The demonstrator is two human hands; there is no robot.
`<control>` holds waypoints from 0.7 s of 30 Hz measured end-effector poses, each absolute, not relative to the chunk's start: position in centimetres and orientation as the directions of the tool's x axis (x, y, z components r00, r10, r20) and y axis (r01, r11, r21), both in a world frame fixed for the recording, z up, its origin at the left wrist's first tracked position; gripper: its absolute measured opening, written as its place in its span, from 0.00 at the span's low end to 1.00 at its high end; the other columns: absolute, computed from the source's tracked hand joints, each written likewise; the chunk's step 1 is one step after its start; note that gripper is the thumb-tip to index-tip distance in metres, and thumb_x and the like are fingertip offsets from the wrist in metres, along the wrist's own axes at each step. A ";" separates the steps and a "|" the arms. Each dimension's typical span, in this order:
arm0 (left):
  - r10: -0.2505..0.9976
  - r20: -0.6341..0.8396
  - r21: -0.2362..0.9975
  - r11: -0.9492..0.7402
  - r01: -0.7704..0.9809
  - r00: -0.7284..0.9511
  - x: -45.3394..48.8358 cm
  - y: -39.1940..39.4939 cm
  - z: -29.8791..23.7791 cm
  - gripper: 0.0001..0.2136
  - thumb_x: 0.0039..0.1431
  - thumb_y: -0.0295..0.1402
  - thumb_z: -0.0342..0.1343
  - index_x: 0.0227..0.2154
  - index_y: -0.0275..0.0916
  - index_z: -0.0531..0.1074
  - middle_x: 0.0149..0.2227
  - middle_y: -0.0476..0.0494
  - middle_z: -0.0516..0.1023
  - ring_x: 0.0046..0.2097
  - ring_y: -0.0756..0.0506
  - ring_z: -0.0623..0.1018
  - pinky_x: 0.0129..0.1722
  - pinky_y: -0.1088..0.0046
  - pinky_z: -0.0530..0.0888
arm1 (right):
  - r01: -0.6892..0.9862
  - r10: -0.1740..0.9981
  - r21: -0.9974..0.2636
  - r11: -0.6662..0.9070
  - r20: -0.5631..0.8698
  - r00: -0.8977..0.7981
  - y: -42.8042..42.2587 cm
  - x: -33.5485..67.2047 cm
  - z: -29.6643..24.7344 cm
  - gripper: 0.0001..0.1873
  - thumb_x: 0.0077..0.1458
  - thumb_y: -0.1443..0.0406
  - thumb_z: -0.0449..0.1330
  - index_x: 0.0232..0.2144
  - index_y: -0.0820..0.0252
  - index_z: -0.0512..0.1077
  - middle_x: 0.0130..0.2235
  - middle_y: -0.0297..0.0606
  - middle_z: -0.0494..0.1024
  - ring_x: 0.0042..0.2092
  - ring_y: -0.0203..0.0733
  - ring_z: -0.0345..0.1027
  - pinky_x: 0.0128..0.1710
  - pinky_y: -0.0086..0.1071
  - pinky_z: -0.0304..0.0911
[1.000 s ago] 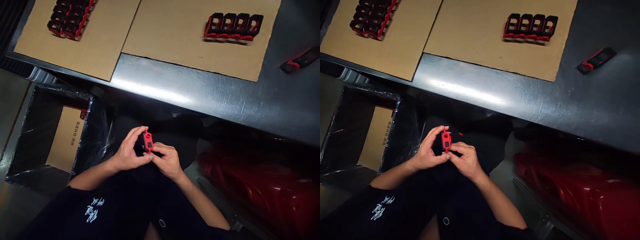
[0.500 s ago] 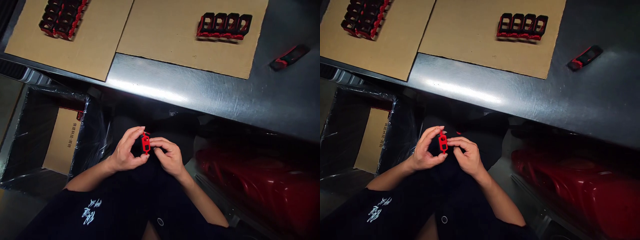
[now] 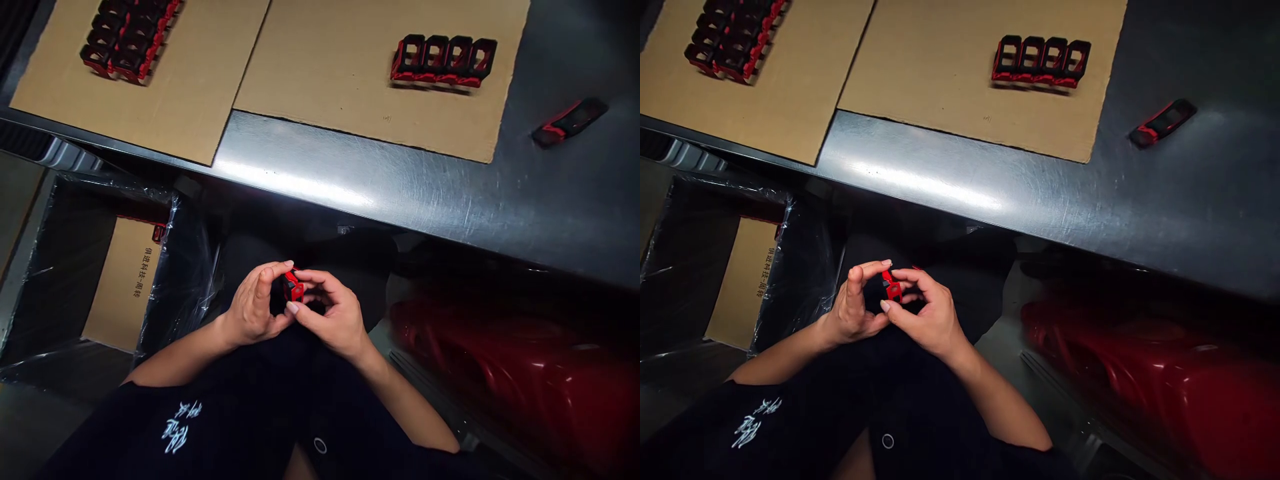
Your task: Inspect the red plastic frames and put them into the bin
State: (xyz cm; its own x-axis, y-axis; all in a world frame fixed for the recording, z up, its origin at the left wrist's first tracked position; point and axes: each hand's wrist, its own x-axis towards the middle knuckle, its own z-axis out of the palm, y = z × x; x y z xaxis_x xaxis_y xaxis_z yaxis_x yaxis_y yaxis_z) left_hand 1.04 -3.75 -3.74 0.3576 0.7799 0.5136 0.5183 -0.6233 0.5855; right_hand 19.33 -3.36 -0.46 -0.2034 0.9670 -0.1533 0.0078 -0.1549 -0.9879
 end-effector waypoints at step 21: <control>0.766 0.550 0.726 -0.635 0.263 0.331 1.8 -3.5 -2.9 0.55 0.55 0.36 0.67 0.73 0.38 0.32 0.57 0.29 0.74 0.57 0.38 0.77 0.53 0.52 0.79 | -0.561 0.727 -0.463 -0.687 -0.415 -0.547 -3.1 20.2 -2.8 0.13 0.49 0.63 0.70 0.38 0.58 0.75 0.32 0.32 0.79 0.28 0.34 0.76 0.28 0.27 0.73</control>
